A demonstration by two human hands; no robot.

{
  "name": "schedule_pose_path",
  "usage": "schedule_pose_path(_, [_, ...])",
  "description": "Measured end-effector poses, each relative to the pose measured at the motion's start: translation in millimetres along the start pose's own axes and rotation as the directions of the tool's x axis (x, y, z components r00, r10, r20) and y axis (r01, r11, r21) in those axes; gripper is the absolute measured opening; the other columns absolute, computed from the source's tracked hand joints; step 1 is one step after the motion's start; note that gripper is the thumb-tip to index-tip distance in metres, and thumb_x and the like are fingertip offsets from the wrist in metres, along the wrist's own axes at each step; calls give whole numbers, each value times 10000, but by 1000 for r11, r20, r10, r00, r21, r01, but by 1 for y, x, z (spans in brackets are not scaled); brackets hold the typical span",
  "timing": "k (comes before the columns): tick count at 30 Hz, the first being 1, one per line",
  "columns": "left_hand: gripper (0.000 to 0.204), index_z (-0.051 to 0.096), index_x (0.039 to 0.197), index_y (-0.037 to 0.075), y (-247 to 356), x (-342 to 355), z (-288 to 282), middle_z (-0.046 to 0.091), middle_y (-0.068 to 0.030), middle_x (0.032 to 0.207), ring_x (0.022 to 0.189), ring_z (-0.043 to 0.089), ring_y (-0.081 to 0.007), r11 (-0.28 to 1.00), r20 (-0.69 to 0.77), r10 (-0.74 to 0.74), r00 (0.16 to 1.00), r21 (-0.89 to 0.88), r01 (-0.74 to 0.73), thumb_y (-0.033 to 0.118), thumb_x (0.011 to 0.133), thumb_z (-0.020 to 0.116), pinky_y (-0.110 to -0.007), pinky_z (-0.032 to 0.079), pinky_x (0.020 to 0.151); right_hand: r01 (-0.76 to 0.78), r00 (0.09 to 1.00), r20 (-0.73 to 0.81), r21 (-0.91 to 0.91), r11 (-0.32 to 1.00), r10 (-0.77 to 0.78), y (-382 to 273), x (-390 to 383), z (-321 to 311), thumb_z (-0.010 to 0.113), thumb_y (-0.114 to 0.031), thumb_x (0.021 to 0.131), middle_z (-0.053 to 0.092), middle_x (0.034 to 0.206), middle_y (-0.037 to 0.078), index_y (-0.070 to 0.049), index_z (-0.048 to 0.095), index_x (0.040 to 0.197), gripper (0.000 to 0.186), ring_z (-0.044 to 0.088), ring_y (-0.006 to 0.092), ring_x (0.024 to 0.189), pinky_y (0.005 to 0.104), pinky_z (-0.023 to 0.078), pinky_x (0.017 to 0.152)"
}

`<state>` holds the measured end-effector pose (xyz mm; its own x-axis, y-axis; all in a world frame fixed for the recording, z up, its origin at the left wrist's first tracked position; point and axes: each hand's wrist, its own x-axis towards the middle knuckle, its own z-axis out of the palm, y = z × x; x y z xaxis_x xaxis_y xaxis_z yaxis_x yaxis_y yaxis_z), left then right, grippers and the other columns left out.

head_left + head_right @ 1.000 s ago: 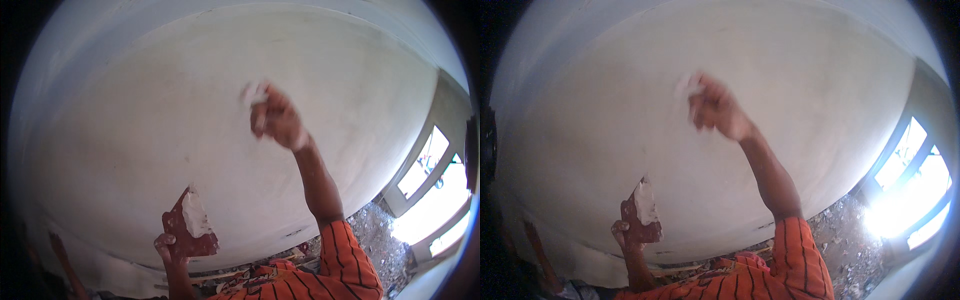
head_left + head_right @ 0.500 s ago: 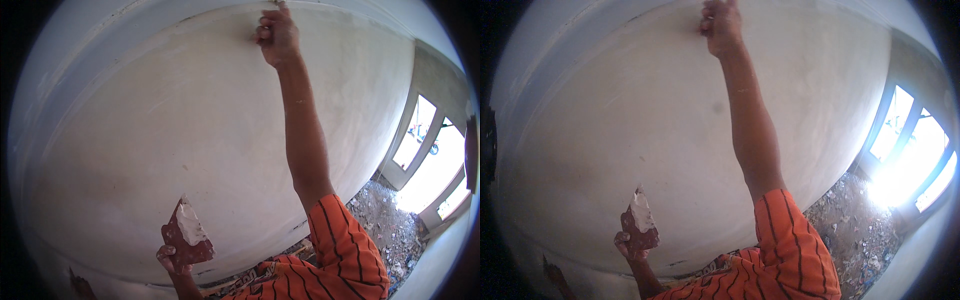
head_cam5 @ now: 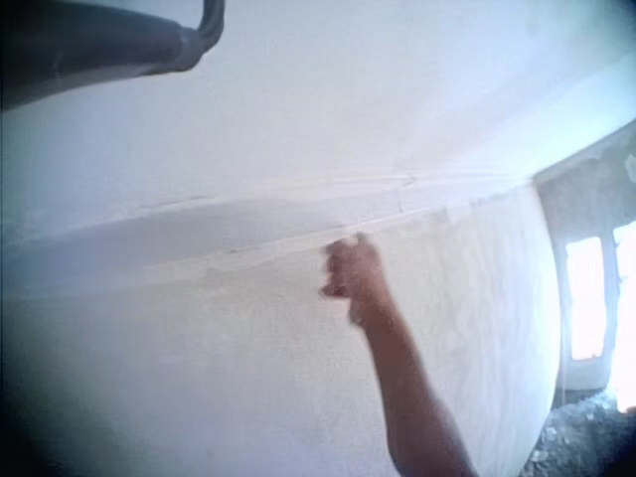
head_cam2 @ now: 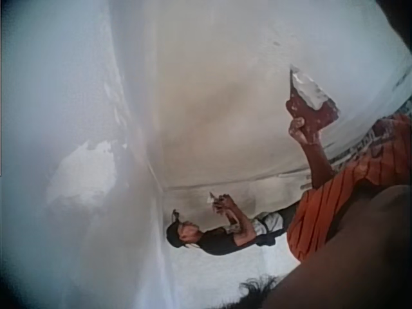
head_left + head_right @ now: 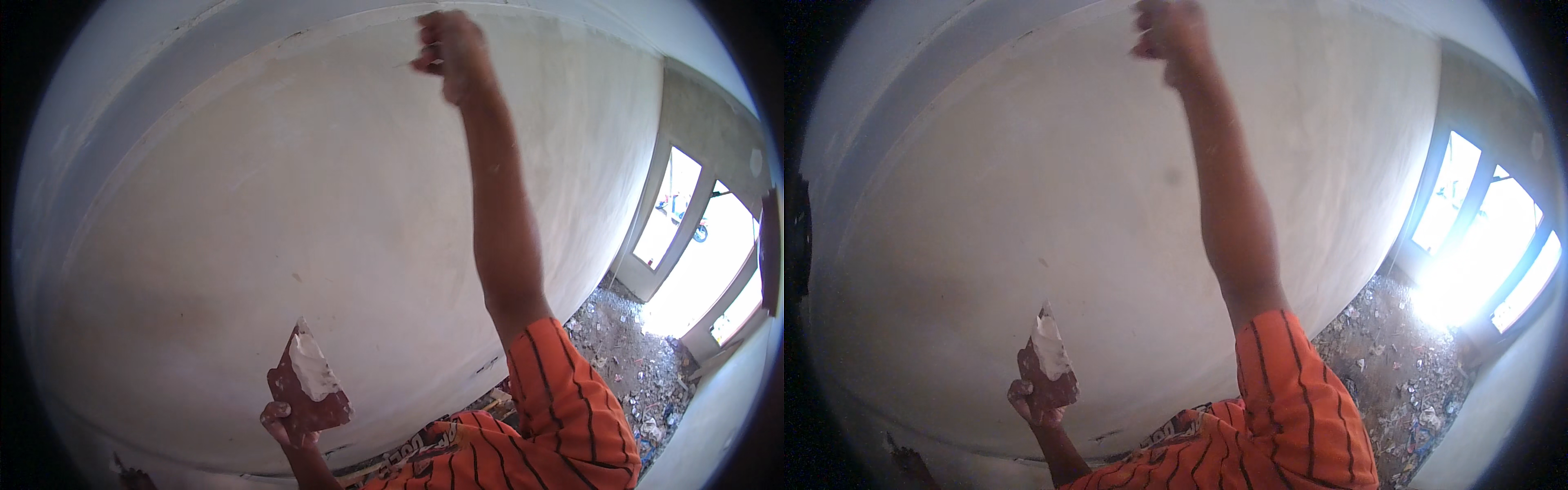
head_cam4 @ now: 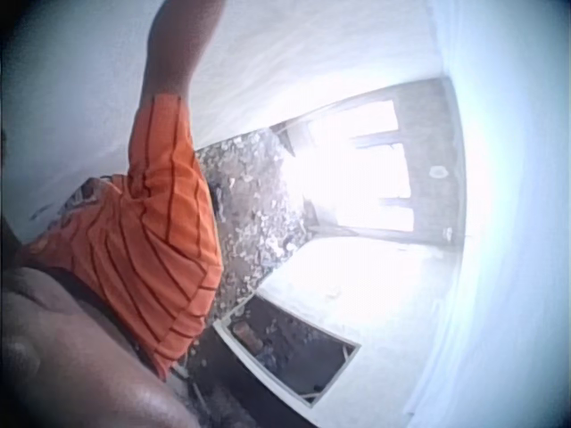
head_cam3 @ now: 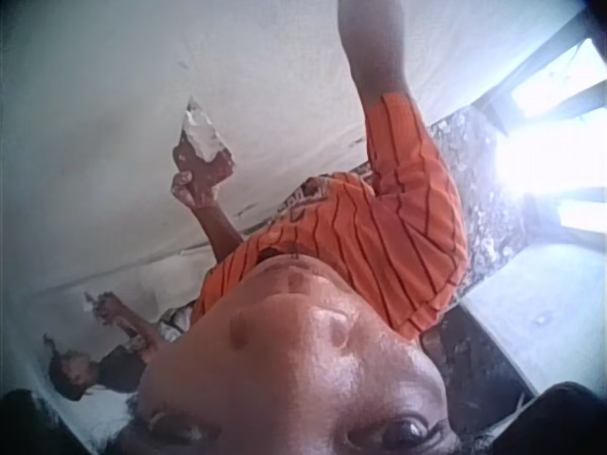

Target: The person scoops white plaster from a bucket onto a hawk and applies it to the ceiling using a trowel. They repeatedly smooth the surface along the ceiling edge while standing on a wooden plank.

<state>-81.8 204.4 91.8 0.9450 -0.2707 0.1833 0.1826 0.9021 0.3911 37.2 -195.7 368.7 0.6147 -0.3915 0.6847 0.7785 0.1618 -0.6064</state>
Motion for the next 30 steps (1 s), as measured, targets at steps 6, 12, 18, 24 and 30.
schedule_pose_path(6, [542, 469, 1142, -22, 1, -3, 1, 518, -203, 1149, 1030, 522, -376, 995, 94, -74, 993, -55, 79, 52, 604, 456, -481, 474, 880, -51, 989, -142, -81, 995, 39, -14, 45, -7, 488, -193, 817, 458, 669, 22, -70, 525, 803, 130, 439, 143, 542, 377, 479, 582])
schedule_pose_path(12, [550, 475, 1133, -27, -4, -6, 1, 530, -183, 1137, 1023, 531, -360, 999, -40, 26, 999, 48, -24, 52, 588, 466, -462, 479, 876, 71, 960, 280, -134, 988, -31, 24, 30, 58, 439, -321, 920, 523, 862, 112, -20, 474, 1009, 316, 520, 193, 657, 337, 490, 600])
schedule_pose_path(18, [567, 464, 1144, -20, 2, -6, -23, 511, -173, 1171, 1087, 492, -332, 997, -98, 48, 994, 65, -41, 59, 583, 476, -436, 422, 948, 39, 986, 164, -105, 994, -21, 5, -34, 111, 520, -122, 831, 519, 680, 70, 8, 248, 1315, 571, 498, 128, 519, 248, 451, 436])
schedule_pose_path(24, [612, 419, 1202, 1, -11, -8, -25, 461, -166, 1240, 1131, 445, -331, 956, 126, 193, 973, 199, -215, 73, 596, 475, -451, 367, 985, 125, 789, 611, -248, 961, 55, 45, -122, 63, 560, -56, 789, 505, 593, 37, 15, 168, 1379, 713, 526, 122, 525, 271, 467, 538])
schedule_pose_path(30, [622, 380, 1284, 59, -13, -11, -17, 385, -177, 1313, 1165, 403, -374, 994, 142, -1, 990, -104, 16, 69, 664, 427, -463, 520, 776, -205, 243, 955, -119, 972, 168, 94, -257, 32, 522, 21, 735, 327, 460, -17, -174, 160, 1424, 803, 330, 85, 429, 266, 336, 457])
